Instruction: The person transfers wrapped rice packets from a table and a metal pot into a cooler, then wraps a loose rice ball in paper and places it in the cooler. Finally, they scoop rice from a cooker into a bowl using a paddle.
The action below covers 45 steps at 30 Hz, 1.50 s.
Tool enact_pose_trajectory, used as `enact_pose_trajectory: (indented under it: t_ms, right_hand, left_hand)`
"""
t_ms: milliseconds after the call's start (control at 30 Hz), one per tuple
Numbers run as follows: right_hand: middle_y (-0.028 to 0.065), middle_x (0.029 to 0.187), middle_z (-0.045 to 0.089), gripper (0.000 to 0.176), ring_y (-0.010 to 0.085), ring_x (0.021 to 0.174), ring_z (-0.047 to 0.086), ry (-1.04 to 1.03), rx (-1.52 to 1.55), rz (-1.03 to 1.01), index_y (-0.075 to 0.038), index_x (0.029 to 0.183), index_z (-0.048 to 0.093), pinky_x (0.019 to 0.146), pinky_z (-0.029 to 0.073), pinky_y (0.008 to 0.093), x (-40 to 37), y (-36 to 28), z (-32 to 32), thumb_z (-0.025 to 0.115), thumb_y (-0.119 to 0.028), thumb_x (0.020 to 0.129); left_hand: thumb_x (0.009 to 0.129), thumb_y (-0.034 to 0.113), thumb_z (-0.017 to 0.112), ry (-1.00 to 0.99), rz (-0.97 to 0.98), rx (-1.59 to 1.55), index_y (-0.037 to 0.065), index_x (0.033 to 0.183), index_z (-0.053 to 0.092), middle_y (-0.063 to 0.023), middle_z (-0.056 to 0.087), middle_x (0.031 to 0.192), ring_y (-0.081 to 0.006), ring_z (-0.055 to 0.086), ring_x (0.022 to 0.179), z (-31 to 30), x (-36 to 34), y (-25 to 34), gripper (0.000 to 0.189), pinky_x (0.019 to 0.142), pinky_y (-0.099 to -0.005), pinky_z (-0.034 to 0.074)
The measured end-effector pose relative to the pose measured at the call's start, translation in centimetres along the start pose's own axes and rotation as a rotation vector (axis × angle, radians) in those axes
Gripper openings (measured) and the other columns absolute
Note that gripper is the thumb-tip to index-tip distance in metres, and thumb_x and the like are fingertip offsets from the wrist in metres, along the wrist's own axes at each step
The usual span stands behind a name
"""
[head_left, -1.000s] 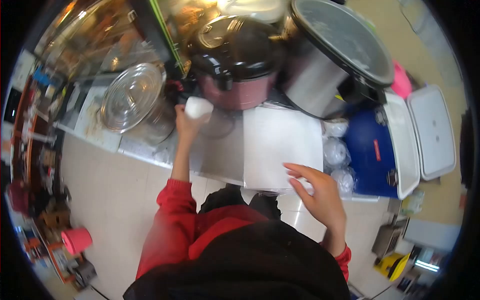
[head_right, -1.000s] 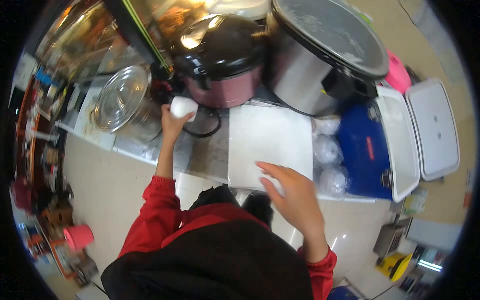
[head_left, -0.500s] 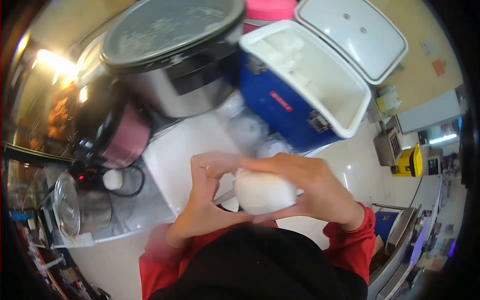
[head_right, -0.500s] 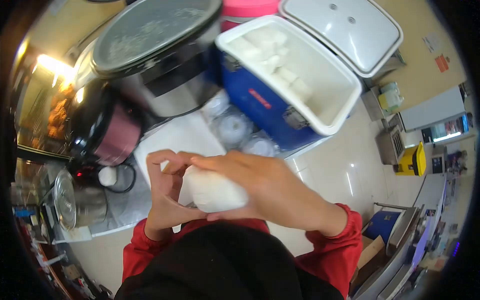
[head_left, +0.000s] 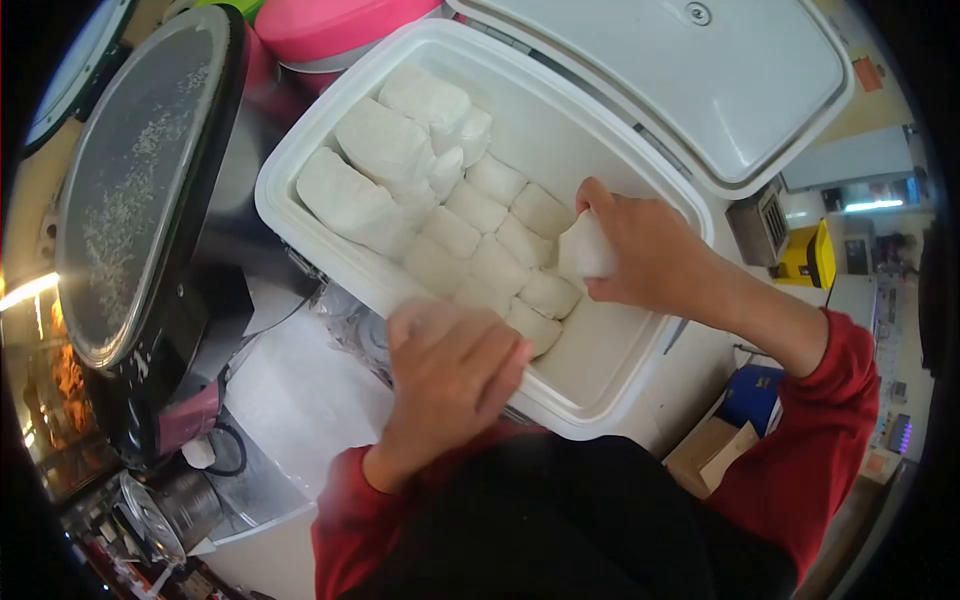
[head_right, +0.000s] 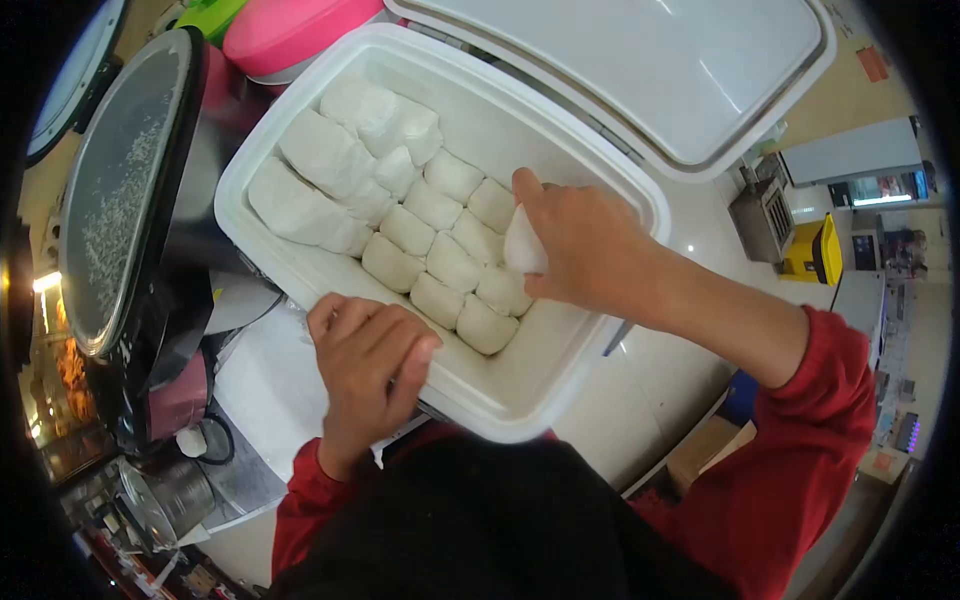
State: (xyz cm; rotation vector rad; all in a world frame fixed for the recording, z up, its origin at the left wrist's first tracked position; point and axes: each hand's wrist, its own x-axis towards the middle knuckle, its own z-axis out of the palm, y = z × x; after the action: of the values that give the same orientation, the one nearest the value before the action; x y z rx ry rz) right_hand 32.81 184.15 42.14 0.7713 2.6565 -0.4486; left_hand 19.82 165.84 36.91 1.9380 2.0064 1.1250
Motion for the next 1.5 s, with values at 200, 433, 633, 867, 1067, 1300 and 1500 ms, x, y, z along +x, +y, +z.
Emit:
enact_pose_trajectory:
  t_ms: [200, 433, 633, 867, 1067, 1300, 1500]
  right_hand:
    - [0.0237, 0.107, 0.05, 0.061, 0.037, 0.089, 0.058, -0.198, -0.265, 0.091, 0.005, 0.11, 0.038, 0.075, 0.048, 0.0437, 3.6, 1.1, 5.4, 0.073, -0.018, 0.066]
    - [0.0247, 0.118, 0.046, 0.055, 0.031, 0.108, 0.049, -0.523, 0.039, 0.331, 0.008, 0.121, 0.033, 0.091, 0.039, 0.0358, 5.0, 2.8, 8.1, 0.059, -0.018, 0.079]
    - [0.0073, 0.115, 0.05, 0.027, 0.019, 0.106, 0.042, -0.75, 0.397, 0.0, -0.011, 0.112, 0.051, 0.092, 0.034, 0.0302, 6.3, 5.8, 7.3, 0.046, -0.011, 0.085]
    - [0.0046, 0.099, 0.057, 0.021, 0.0189, 0.095, 0.051, -0.739, 0.711, 0.535, -0.013, 0.102, 0.059, 0.084, 0.039, 0.0291, 6.3, 4.9, 7.3, 0.05, -0.014, 0.083]
    - [0.0233, 0.114, 0.057, 0.062, 0.0312, 0.106, 0.056, -0.743, -0.129, -0.071, 0.005, 0.114, 0.055, 0.089, 0.042, 0.0404, 7.2, 11.1, 7.0, 0.06, -0.044, 0.076]
    - [0.0152, 0.102, 0.064, 0.034, 0.0239, 0.094, 0.061, -0.036, 0.222, 0.241, -0.004, 0.117, 0.056, 0.078, 0.046, 0.033, -0.2, -5.5, -2.4, 0.056, -0.022, 0.088]
    - [0.0129, 0.104, 0.064, 0.035, 0.0202, 0.101, 0.059, 0.131, 0.242, 0.062, -0.01, 0.123, 0.054, 0.084, 0.044, 0.0337, -3.0, -7.4, -1.6, 0.05, -0.027, 0.093]
  left_hand:
    - [0.077, 0.02, 0.061, 0.08, 0.05, -0.064, 0.011, 0.07, 0.055, 0.0004, 0.051, 0.07, -0.0167, 0.046, 0.066, 0.6, 0.1, -0.3, 0.013, 0.075, -0.0336, 0.03]
    - [0.084, 0.023, 0.055, 0.273, 0.122, -0.138, 0.012, 0.069, 0.049, -0.0024, 0.043, 0.068, -0.0169, 0.047, 0.071, 2.3, 0.0, -0.7, 0.02, 0.076, -0.0315, 0.035]
    - [0.083, 0.024, 0.056, 0.332, 0.132, -0.143, 0.013, 0.071, 0.051, -0.0019, 0.044, 0.07, -0.0166, 0.047, 0.074, 2.9, 0.0, -0.6, 0.017, 0.076, -0.0331, 0.033]
    - [0.084, 0.025, 0.054, 0.324, 0.176, -0.143, 0.012, 0.079, 0.052, -0.0053, 0.05, 0.082, -0.0187, 0.049, 0.082, 2.8, -0.2, -0.5, 0.014, 0.081, -0.0333, 0.033]
    - [0.082, 0.018, 0.055, 0.545, 0.082, -0.306, 0.009, 0.106, 0.053, -0.0147, 0.047, 0.125, -0.0292, 0.047, 0.114, 0.5, -6.7, -4.2, 0.025, 0.091, -0.0459, 0.039]
    - [0.076, 0.013, 0.07, 0.924, -1.317, 0.488, 0.001, 0.129, 0.033, -0.0164, 0.036, 0.13, -0.03, 0.034, 0.119, -3.5, -31.0, -15.2, 0.066, 0.095, -0.041, 0.033]
    - [0.059, 0.04, 0.08, 0.852, -1.287, 0.865, -0.008, 0.133, 0.022, -0.0288, 0.034, 0.128, -0.0411, 0.033, 0.121, -13.5, -41.5, -24.0, 0.105, 0.1, -0.0452, 0.031]
